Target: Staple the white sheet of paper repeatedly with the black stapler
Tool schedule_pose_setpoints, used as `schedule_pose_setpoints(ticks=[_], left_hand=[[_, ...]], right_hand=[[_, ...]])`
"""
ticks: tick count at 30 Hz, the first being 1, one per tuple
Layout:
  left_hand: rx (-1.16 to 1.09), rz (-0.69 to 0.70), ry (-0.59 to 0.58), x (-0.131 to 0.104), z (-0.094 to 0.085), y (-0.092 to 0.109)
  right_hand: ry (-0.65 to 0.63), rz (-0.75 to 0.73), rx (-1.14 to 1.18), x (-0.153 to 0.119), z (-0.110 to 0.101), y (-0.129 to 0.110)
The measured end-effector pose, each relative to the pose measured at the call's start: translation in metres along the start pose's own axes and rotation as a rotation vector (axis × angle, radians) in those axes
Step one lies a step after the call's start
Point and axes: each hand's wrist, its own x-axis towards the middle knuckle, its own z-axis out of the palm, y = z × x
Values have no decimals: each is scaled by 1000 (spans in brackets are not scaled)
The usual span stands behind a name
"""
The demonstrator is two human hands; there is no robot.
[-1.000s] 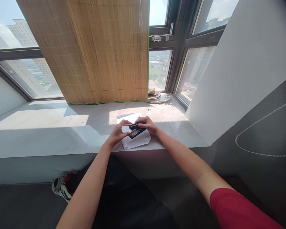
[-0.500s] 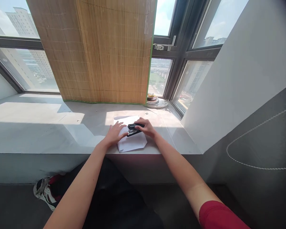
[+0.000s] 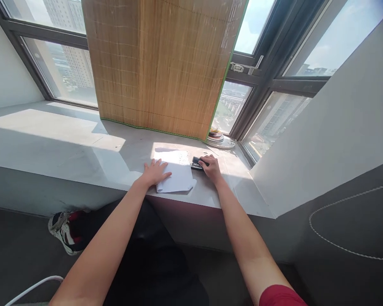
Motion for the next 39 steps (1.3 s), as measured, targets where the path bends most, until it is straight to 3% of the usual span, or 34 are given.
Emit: schedule_pose_setpoints(ticks=[5,11,14,17,26,32,39], left_hand=[[28,-20,20,-1,0,9],[2,226,11,-6,0,33],[-85,270,-66,-6,3,38],[-106,307,-76,-7,4,37],[-101,316,-114,-14,0,45],[-118,310,-109,-15,-2,46],[-45,303,-148,-13,-1,45]], right_hand=[[-120,-102,117,0,8,-15],[-129,-135,155,0,14,-24],[-168,-165,163,-1,16,-24],[-108,-147,94,0,20,-23],[-1,-116,51,3,33,-21],[-33,-113,39,3,35,-21],[-112,-90,-134,1,32,-30]])
